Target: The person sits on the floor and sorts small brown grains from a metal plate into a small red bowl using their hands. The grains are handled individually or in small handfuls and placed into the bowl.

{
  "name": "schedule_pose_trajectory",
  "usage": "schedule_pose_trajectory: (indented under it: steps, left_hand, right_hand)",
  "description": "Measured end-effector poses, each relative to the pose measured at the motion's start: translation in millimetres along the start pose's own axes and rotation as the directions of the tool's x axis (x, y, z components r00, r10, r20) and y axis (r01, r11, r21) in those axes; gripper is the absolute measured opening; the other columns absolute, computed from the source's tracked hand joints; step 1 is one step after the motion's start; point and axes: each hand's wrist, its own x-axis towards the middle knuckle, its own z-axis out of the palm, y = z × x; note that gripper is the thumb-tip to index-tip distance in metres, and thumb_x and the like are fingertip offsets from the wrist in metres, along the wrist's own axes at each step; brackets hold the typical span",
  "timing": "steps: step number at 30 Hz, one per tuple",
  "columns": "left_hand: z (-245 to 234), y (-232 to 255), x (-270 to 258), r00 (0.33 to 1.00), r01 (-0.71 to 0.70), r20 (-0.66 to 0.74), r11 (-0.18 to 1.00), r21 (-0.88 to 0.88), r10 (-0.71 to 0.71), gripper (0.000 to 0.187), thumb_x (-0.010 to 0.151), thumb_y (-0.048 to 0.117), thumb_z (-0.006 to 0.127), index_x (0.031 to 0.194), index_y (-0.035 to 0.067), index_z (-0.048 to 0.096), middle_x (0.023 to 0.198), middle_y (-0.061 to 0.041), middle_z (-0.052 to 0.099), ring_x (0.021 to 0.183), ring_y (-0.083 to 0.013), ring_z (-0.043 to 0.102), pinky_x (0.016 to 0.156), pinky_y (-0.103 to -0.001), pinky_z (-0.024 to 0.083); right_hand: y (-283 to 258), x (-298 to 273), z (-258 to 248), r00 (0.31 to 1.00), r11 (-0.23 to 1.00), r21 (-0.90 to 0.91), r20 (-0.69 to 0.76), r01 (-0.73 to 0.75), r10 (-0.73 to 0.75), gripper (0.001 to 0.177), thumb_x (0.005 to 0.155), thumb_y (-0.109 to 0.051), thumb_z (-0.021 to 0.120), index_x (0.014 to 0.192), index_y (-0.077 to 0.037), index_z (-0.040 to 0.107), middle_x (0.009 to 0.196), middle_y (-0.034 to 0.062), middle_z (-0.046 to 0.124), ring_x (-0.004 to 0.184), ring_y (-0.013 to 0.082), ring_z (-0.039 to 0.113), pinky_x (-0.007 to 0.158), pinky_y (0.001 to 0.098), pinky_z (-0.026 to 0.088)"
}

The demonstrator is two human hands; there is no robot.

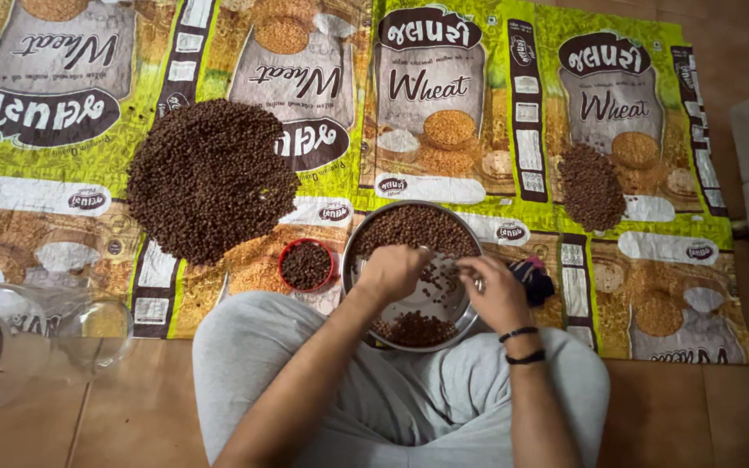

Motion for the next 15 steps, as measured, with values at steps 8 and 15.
schedule_pose_trajectory:
  steps: [8,15]
  left_hand:
    - [29.3,-12.0,4.2,0.995,-0.098,0.047,0.987,0.130,0.093,0.015,0.085,0.010,0.061,0.091,0.017,0.073,0.079,-0.012,0.074,0.075,-0.0313,0.075,0.063,-0.045,0.060]
    - [47.1,-14.5,2.1,0.986,-0.164,0.031,0.955,0.246,0.161,0.014,0.085,0.012,0.062,0.094,0.016,0.072,0.081,-0.009,0.074,0.076,-0.0273,0.075,0.061,-0.041,0.059]
  right_hand:
    - [-1.7,2.6,13.3,0.999,0.995,-0.103,0.045,-0.007,0.012,0.013,0.080,-0.010,0.074,0.093,-0.012,0.071,0.090,0.0049,0.069,0.090,0.0276,0.069,0.073,0.0411,0.056]
    - [8.2,1.3,19.5,0.996,0.984,-0.176,0.083,-0.023,0.038,0.019,0.079,-0.013,0.075,0.098,-0.012,0.072,0.099,0.0074,0.070,0.095,0.0325,0.068,0.076,0.0440,0.056]
